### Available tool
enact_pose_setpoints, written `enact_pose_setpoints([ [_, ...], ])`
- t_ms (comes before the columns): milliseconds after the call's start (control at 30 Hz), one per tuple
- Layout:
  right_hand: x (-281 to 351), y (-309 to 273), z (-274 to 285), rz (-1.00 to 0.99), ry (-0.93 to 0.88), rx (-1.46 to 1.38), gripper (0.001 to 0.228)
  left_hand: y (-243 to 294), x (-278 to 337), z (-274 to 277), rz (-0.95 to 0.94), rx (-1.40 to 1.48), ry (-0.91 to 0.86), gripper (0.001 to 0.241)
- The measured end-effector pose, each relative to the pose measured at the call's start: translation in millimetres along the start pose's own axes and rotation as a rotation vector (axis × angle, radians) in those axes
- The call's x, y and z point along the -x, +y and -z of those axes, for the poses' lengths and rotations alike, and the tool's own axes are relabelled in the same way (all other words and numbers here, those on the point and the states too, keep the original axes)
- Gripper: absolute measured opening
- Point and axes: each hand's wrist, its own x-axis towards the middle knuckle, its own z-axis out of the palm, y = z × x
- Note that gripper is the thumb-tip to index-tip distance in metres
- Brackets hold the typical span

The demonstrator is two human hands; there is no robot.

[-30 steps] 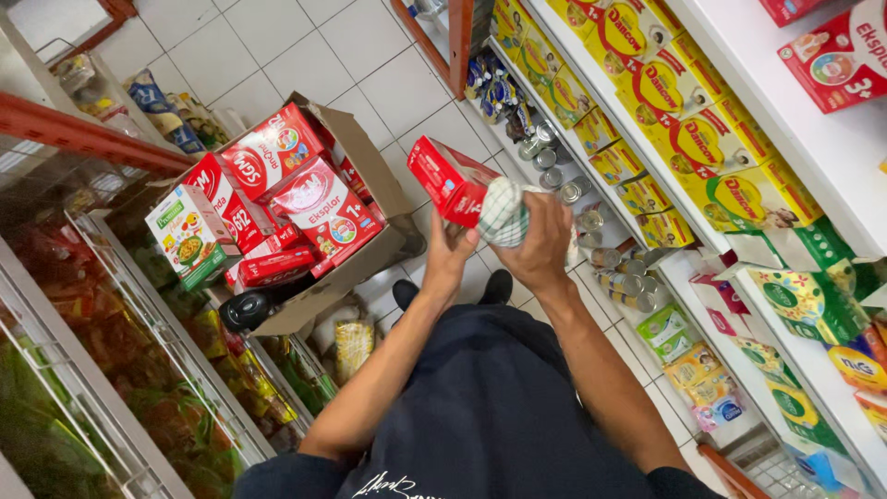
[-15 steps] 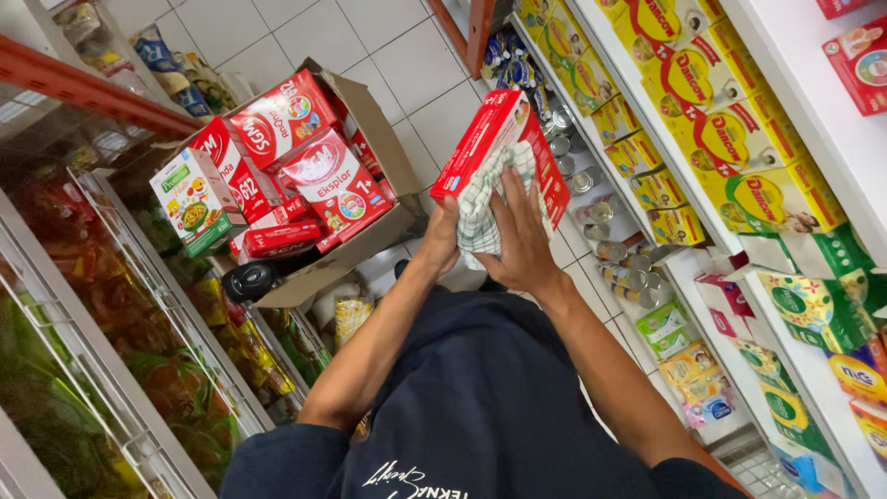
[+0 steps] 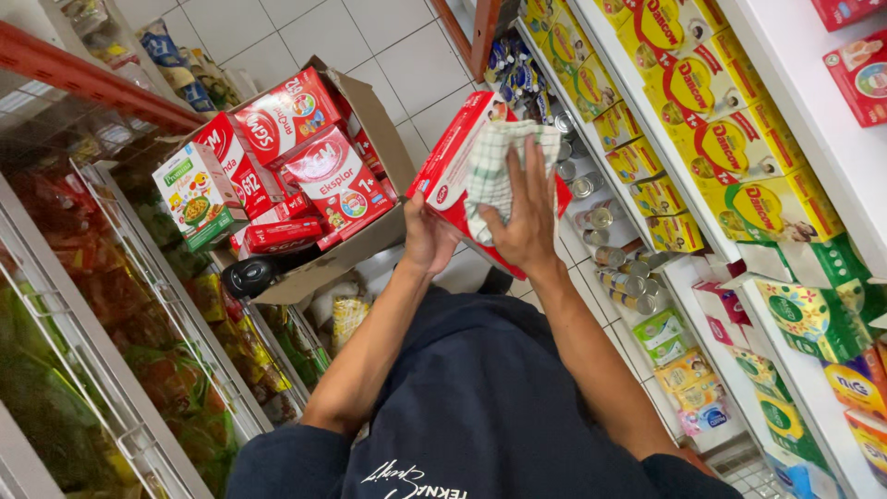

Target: The person wipes boxes of milk powder with a cloth and scans their barcodes using a handheld scanner while moving between store shelves.

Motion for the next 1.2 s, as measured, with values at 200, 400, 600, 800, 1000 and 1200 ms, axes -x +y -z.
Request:
enact_pose_setpoints([
  [200, 35, 23, -16, -0.093, 0.095, -0.111, 0.079, 12, -7, 27, -0.08, -0.028, 0.03, 0.074],
  [400, 52, 2, -33, 0.134, -0.053, 0.071, 0.079, 4, -17, 34, -0.186, -0.003, 0.045, 0.069],
  [600, 31, 32, -16, -0.089, 0.26, -0.148, 0.064, 23, -8, 20, -0.105, 0.244, -0.122, 0.074],
  [800, 26, 66, -10, -0.51, 0.328, -1.123, 0.049, 40, -13, 5, -0.071, 0.109, 0.069, 0.092],
  [1000, 20, 71, -8, -0.687, 0.273, -1.462, 0.048, 11, -22, 2, -0.072, -0.036, 0.033, 0.081],
  [1200, 10, 66, -16, -0.87, 0.296, -1.649, 0.05, -46, -7, -20, -0.277, -0.489, 0.1, 0.084],
])
